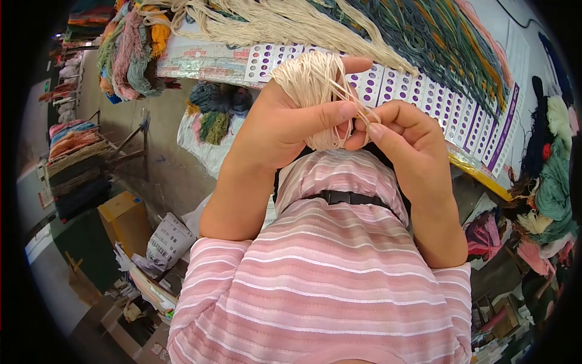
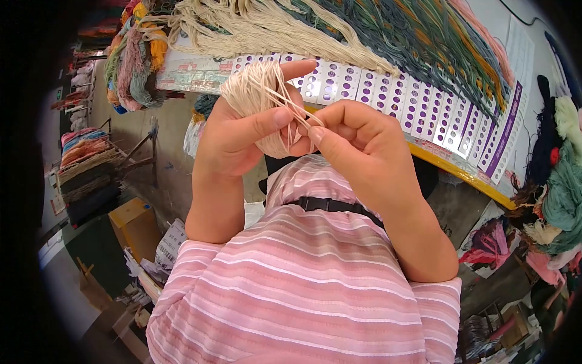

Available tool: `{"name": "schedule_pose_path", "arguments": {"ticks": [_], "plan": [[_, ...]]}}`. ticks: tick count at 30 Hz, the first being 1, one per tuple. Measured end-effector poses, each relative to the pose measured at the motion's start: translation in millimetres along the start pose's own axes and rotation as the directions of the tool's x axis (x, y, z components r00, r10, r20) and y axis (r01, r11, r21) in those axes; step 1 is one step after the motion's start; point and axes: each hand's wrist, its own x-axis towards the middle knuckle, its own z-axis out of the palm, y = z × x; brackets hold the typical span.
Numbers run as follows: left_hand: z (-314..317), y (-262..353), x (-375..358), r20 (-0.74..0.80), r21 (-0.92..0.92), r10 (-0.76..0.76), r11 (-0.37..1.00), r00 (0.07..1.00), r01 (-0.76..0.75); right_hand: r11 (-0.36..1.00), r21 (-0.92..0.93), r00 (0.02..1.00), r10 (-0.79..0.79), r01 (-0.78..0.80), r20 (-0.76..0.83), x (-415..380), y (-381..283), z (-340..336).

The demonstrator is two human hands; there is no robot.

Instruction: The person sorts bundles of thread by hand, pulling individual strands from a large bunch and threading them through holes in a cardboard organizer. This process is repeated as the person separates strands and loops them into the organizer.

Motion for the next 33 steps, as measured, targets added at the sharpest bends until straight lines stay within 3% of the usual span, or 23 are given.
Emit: {"name": "schedule_pose_path", "arguments": {"ticks": [2,8,12,15,18,21,23,28,32,33], "plan": [[-2.7,-0.9,0.4,0.003,0.055,-0.001,0.998,1.000,0.001,1.000,-0.007,1.000,0.001,-0.001,-0.004,0.2,0.1,-1.8],[7.5,-0.3,-1.2,-0.094,0.014,0.006,1.000,0.996,-0.004,1.000,0.009,0.998,-0.020,0.021,-0.052,1.8,1.2,-2.0],[8.0,1.3,-0.1,-0.073,-0.021,-0.031,0.999,0.997,0.030,0.999,0.009,0.991,-0.039,0.040,-0.131,4.1,-4.7,6.6],[8.1,3.5,0.3,-0.044,-0.009,-0.053,0.999,0.998,0.053,0.980,-0.198,0.993,-0.029,0.005,-0.116,4.2,-2.8,4.4],[8.4,2.4,0.8,-0.014,-0.019,-0.061,0.998,0.998,0.061,0.864,-0.504,0.998,-0.015,-0.019,-0.063,2.3,-7.8,2.7],[7.4,-0.1,1.6,0.007,-0.064,-0.061,0.996,0.998,0.061,0.854,-0.519,0.991,-0.098,0.036,-0.094,4.4,1.1,-3.4],[5.6,1.2,1.4,0.048,-0.124,-0.068,0.990,0.997,0.073,0.875,-0.442,0.958,-0.269,0.200,-0.099,9.0,8.9,-9.5],[6.1,0.6,3.7,0.088,-0.148,-0.050,0.987,0.995,0.063,0.936,-0.337,0.979,-0.151,0.097,-0.137,3.3,-3.8,3.2],[9.0,-0.6,5.3,0.102,-0.134,-0.043,0.989,0.994,0.056,0.729,-0.681,0.984,-0.164,0.070,-0.074,-1.0,-13.4,7.3],[8.4,-0.4,5.7,0.108,-0.137,-0.046,0.989,0.993,0.061,0.756,-0.653,0.985,-0.144,0.044,-0.100,-0.5,-13.8,7.1]]}}
